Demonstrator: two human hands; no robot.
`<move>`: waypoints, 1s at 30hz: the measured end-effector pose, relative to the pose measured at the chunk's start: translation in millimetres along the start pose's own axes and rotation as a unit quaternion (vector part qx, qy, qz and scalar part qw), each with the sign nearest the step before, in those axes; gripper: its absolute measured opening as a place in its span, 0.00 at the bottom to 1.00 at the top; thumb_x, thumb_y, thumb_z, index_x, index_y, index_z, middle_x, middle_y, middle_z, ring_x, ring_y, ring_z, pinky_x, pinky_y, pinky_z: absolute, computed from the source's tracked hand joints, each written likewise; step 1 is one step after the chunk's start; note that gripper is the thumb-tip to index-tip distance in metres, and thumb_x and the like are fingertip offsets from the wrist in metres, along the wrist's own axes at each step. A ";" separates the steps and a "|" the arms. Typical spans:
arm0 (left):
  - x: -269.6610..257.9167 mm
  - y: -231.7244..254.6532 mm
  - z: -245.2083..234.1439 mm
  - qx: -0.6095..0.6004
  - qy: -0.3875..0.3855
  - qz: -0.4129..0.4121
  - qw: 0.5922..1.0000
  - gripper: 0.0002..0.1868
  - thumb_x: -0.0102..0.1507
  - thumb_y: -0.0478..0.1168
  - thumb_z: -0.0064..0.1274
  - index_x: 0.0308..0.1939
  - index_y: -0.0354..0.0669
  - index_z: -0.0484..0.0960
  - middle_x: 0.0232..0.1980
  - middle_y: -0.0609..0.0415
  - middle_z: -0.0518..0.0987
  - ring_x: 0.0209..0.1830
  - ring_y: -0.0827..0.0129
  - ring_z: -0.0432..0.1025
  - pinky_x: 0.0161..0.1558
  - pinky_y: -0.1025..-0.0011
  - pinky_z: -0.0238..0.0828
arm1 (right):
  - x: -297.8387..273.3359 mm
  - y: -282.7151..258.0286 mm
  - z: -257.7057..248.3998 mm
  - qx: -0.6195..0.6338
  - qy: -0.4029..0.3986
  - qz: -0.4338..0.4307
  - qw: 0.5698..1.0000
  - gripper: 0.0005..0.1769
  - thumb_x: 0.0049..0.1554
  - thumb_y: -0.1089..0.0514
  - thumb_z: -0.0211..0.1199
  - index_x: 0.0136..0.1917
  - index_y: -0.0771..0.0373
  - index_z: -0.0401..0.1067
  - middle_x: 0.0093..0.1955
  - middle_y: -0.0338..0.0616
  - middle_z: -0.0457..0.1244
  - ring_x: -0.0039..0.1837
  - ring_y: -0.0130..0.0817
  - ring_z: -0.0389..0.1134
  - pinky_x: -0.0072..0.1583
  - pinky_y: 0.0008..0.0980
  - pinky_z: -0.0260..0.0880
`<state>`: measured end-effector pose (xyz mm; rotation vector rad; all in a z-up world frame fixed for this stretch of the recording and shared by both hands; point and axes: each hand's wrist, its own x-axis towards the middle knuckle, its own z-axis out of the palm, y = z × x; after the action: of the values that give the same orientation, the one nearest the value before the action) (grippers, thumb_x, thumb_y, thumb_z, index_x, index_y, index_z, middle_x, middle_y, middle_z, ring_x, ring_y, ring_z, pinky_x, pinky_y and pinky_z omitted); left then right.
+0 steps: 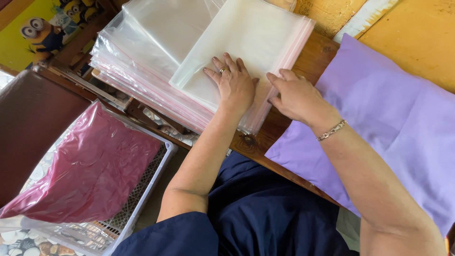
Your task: Smoothing out a pillow by hand, dusting it with a feather duster, and placing it into a plastic bag.
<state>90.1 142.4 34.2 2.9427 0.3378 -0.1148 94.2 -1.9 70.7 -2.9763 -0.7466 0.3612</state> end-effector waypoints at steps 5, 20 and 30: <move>23.3 -12.2 36.6 -0.034 0.166 0.025 0.985 0.16 0.61 0.35 0.39 0.49 0.37 0.78 0.57 0.34 0.69 0.62 0.29 0.56 0.55 0.26 0.41 | 13.1 -19.9 0.7 0.044 -0.086 0.053 0.994 0.32 0.54 0.48 0.54 0.71 0.42 0.55 0.75 0.51 0.41 0.66 0.69 0.54 0.63 0.58 0.60; 36.4 -15.6 59.9 -0.130 0.268 0.081 0.951 0.07 0.56 0.41 0.47 0.29 0.46 0.80 0.33 0.54 0.68 0.44 0.53 0.66 0.53 0.52 0.56 | 33.3 14.2 49.4 0.001 0.100 -0.023 0.995 0.15 0.53 0.39 0.59 0.48 0.45 0.76 0.58 0.41 0.58 0.60 0.54 0.59 0.60 0.44 0.62; 15.0 -15.4 9.9 -0.151 0.395 0.093 0.901 0.03 0.56 0.38 0.52 0.26 0.48 0.77 0.32 0.56 0.69 0.37 0.51 0.66 0.51 0.56 0.59 | 17.7 1.9 19.2 0.165 0.201 -0.059 0.964 0.26 0.50 0.56 0.63 0.62 0.58 0.68 0.61 0.51 0.51 0.59 0.50 0.59 0.59 0.47 0.59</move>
<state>100.5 158.5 20.5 2.5420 0.1448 1.0733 105.6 4.6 48.2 -2.5551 -0.7248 -0.1174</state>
